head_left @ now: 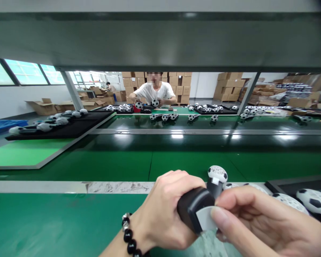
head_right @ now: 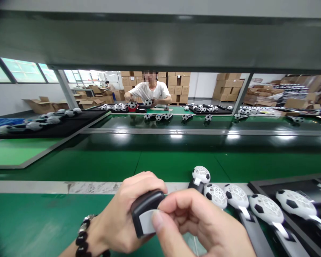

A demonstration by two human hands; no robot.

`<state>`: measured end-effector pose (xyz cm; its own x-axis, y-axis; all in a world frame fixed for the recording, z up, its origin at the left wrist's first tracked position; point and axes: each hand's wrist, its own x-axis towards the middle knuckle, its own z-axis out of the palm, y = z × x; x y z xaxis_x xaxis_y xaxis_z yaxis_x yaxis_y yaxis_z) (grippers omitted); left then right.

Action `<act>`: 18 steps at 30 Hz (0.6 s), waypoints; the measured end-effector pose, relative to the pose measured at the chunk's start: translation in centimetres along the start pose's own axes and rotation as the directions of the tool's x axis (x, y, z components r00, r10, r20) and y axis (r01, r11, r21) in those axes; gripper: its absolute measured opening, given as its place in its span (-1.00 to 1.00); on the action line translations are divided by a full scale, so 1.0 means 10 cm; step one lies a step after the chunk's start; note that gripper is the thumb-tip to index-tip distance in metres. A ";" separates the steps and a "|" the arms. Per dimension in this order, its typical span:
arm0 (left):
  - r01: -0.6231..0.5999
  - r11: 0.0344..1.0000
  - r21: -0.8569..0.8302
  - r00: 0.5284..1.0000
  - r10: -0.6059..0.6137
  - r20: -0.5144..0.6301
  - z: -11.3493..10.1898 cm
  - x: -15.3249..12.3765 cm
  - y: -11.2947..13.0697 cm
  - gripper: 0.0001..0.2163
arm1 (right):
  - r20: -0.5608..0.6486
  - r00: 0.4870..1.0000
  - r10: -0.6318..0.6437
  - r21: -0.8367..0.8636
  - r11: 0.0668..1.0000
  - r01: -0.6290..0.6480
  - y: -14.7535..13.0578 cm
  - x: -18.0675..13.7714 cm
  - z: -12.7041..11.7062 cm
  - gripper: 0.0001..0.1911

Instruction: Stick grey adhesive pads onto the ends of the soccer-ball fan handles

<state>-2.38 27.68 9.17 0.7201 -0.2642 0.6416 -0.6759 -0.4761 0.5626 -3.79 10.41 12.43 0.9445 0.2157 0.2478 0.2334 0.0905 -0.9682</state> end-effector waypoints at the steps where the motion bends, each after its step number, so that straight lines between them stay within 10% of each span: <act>1: -0.001 1.000 0.002 1.000 0.001 -0.001 0.00 0.00 0.00 -0.75 | -0.002 1.000 0.000 0.001 1.000 0.000 0.00 0.00 0.00 -0.87; 18: -0.008 0.999 0.032 1.000 0.007 0.013 -0.01 -0.01 -0.01 -0.78 | -0.006 0.995 0.098 0.035 0.995 -0.098 -0.01 0.06 0.01 -0.85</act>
<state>-2.38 27.79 9.11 0.7172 -0.2785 0.6388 -0.6760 -0.5006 0.5407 -3.31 10.58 12.66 0.9643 0.2173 0.1514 0.1315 0.1032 -0.9859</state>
